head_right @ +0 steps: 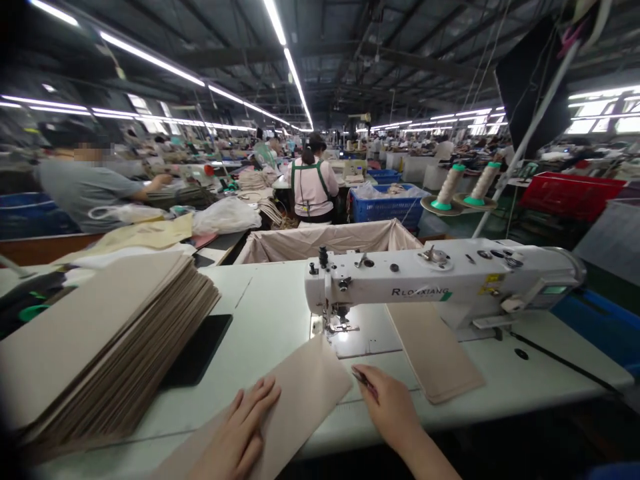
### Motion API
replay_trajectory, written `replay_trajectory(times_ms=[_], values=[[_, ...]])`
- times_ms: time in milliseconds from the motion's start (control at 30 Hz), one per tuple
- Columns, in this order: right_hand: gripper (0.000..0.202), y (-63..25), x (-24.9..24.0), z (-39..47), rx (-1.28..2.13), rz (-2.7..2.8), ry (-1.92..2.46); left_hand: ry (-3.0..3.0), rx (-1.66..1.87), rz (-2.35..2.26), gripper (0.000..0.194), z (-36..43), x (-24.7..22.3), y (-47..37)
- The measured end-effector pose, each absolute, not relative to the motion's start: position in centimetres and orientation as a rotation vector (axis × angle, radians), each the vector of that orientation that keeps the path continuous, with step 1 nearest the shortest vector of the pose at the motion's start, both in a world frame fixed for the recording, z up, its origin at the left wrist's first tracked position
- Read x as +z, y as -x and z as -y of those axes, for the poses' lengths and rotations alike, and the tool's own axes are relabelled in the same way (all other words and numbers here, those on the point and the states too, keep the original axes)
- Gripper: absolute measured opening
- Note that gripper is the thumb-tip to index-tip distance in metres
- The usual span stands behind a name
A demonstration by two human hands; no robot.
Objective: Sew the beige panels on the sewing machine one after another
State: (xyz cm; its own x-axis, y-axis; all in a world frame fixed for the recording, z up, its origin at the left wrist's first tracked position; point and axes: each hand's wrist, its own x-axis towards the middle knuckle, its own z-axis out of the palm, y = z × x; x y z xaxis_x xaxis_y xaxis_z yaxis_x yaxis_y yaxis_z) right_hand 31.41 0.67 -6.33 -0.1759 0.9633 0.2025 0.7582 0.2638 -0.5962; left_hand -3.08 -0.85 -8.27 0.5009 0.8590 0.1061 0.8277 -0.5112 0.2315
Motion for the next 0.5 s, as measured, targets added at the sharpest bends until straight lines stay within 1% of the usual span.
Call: replay_trajectory(times_ms=[67, 167, 200, 233, 300, 333, 367, 467, 500], values=[[0.029, -32.0, -6.5, 0.7, 0.544, 1.908, 1.572, -2.591, 0.294, -1.33, 0.063, 0.1, -6.9, 1.7], [0.029, -32.7, -6.3, 2.4, 0.671, 1.739, 1.563, -2.545, 0.356, -1.287, 0.036, -1.0, -5.1, -1.9], [0.03, -32.9, -6.1, 3.0, 0.711, 1.681, 1.554, -2.53, 0.377, -1.281, 0.033, -1.0, -4.9, -3.4], [0.03, -33.0, -5.9, 3.6, 0.749, 1.633, 1.541, -2.52, 0.394, -1.268, 0.037, -0.8, -4.8, -5.0], [0.032, -33.2, -5.8, 4.8, 0.831, 1.574, 1.504, -2.519, 0.416, -1.212, 0.057, 0.2, -5.2, -8.2], [0.033, -33.1, -5.8, 5.4, 0.889, 1.555, 1.478, -2.527, 0.425, -1.189, 0.063, 0.8, -5.6, -9.7], [0.034, -33.0, -6.0, 5.9, 0.954, 1.54, 1.451, -2.541, 0.428, -1.173, 0.063, 1.4, -6.1, -11.1], [0.036, -32.6, -7.0, 6.9, 1.117, 1.489, 1.4, -2.577, 0.416, -1.186, 0.036, 2.8, -7.5, -14.0], [0.036, -32.5, -7.4, 7.0, 1.152, 1.462, 1.392, -2.58, 0.41, -1.201, 0.03, 3.0, -7.8, -14.5]])
